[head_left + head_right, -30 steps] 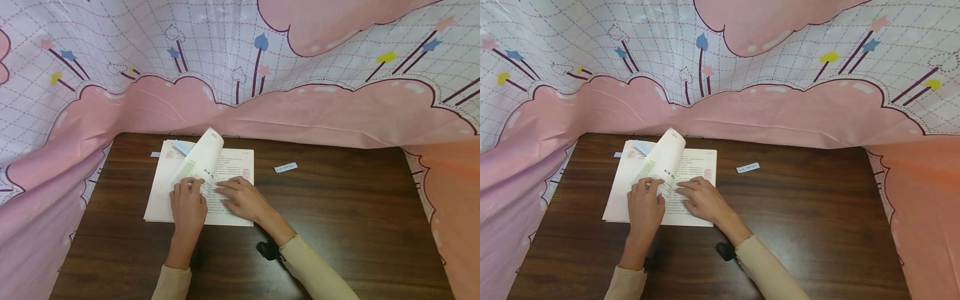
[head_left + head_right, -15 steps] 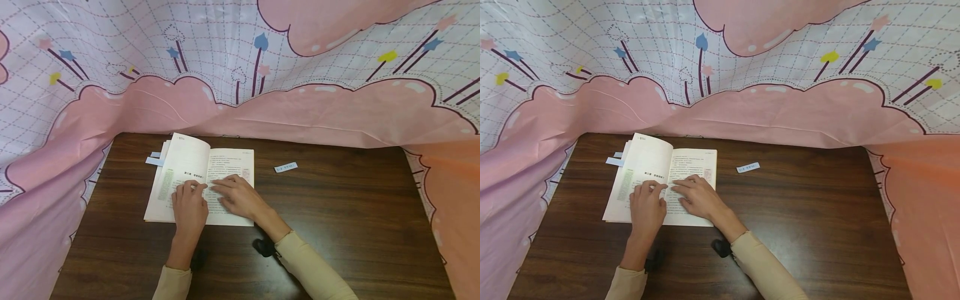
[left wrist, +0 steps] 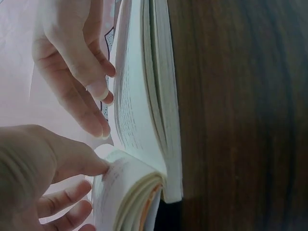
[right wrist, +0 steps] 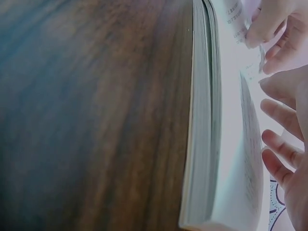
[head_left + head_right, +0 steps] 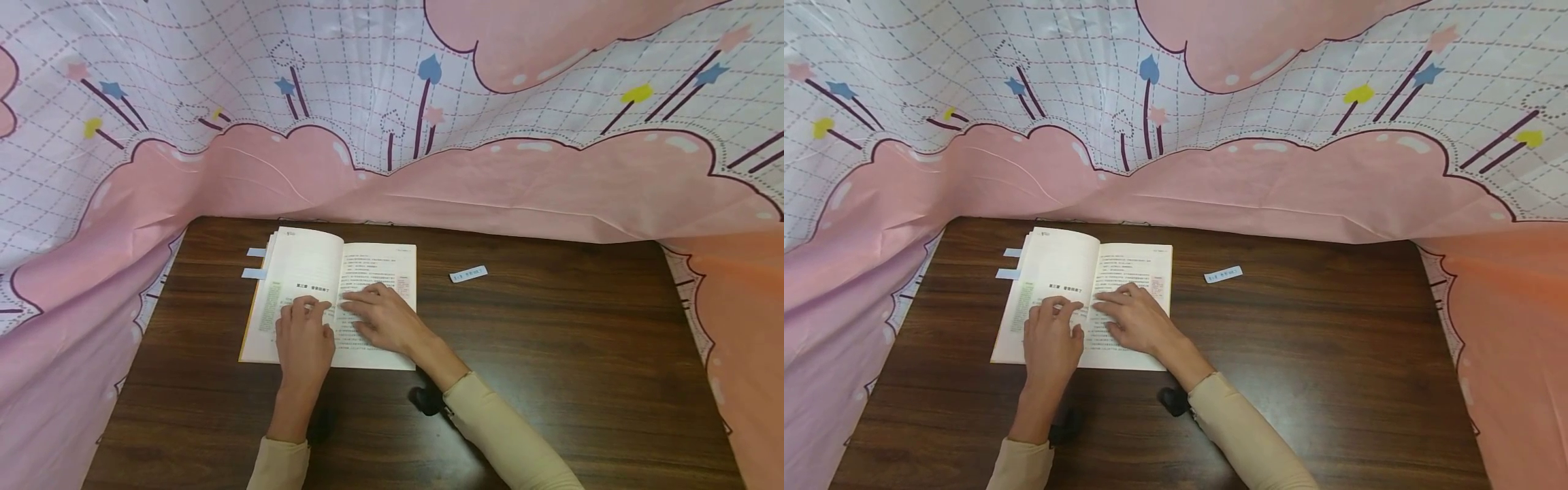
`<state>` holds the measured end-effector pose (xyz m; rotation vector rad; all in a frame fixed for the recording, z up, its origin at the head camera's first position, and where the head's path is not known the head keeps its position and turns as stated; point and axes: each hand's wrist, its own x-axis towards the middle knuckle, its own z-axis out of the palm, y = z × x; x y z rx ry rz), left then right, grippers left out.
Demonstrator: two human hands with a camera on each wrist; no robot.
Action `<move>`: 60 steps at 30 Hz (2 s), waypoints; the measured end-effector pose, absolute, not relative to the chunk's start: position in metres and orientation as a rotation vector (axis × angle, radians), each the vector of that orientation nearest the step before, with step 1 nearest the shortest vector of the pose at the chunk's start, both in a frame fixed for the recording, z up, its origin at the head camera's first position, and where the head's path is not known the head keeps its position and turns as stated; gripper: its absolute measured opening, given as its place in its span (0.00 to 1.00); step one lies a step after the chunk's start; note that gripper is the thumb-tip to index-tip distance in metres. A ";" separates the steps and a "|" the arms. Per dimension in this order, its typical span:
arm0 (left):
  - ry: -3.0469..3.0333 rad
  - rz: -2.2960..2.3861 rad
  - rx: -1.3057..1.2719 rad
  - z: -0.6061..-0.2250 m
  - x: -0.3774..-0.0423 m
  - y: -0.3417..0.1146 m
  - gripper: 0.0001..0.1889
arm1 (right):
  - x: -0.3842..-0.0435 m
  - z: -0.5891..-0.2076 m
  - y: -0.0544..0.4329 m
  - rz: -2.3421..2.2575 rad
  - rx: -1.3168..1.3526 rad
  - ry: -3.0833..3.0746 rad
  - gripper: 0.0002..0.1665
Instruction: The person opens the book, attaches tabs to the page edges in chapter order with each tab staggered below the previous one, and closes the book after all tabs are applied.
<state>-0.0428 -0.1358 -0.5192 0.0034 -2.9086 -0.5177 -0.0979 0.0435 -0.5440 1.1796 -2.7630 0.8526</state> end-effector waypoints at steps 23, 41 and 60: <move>-2.945 -0.566 0.139 -0.533 -0.034 -0.150 0.25 | -0.107 -0.547 0.031 0.718 1.219 -2.741 0.24; -2.971 -0.585 0.097 -0.542 -0.031 -0.163 0.32 | -0.110 -0.549 0.027 0.642 1.223 -2.716 0.25; -3.166 -0.536 0.062 -0.554 -0.027 -0.175 0.36 | -0.113 -0.557 0.025 0.433 1.224 -2.806 0.28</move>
